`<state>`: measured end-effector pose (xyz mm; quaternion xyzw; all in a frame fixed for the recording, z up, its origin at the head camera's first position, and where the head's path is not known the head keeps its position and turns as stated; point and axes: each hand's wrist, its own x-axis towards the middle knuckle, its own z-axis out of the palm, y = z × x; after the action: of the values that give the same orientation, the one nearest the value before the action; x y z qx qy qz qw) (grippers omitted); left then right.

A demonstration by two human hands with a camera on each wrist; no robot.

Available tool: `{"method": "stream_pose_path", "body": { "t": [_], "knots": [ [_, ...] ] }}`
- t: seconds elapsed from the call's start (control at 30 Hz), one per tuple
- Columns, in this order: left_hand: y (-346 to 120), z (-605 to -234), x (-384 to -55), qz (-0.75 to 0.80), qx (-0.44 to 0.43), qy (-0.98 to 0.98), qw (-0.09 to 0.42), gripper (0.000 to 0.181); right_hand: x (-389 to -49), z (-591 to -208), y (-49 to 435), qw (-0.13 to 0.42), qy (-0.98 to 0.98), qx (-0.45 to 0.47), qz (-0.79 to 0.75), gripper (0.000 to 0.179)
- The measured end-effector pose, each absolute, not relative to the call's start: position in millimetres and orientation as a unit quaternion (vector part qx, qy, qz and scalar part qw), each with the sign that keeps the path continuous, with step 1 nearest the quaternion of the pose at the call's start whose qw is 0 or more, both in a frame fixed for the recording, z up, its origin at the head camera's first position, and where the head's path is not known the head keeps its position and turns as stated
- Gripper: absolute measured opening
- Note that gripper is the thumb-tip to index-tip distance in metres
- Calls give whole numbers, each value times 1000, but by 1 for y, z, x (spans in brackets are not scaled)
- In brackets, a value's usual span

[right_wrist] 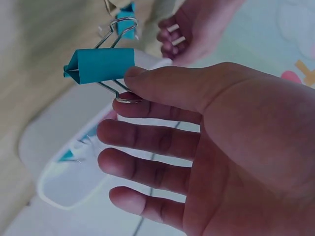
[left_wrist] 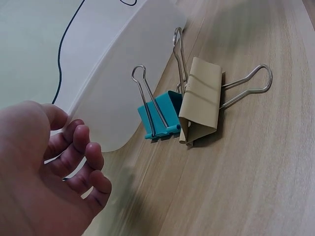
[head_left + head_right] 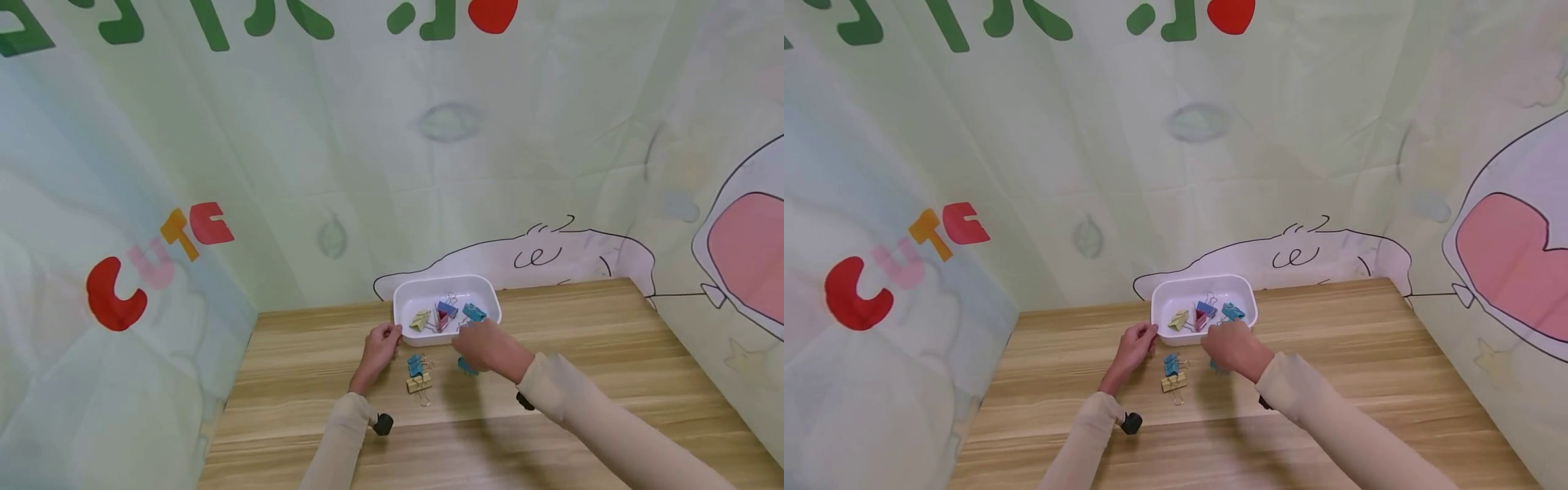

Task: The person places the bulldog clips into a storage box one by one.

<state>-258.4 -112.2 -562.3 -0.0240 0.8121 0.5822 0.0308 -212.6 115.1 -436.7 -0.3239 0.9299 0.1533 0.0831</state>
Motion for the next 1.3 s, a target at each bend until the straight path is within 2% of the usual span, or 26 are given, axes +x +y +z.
{"method": "stream_pose_path", "body": {
  "t": [0.13,0.23,0.6,0.83,1.07,1.3],
  "knots": [
    [-112,-562,-258,584,-24,811,29,30,-225,-419,107,90,932,-318,147,9],
    [-112,-563,-258,585,-24,810,30,29,-236,-408,101,93,932,-321,144,12],
    [-114,-565,-257,589,-19,807,34,30,-266,-396,89,82,932,-324,139,16],
    [-115,-566,-258,592,-12,805,31,32,-277,-393,79,87,934,-317,142,19],
    [-116,-567,-257,594,-8,804,26,30,-282,-385,72,63,934,-324,140,15],
    [-114,-567,-258,598,-9,801,27,31,-281,-380,76,85,939,-317,104,22]
  ]
}}
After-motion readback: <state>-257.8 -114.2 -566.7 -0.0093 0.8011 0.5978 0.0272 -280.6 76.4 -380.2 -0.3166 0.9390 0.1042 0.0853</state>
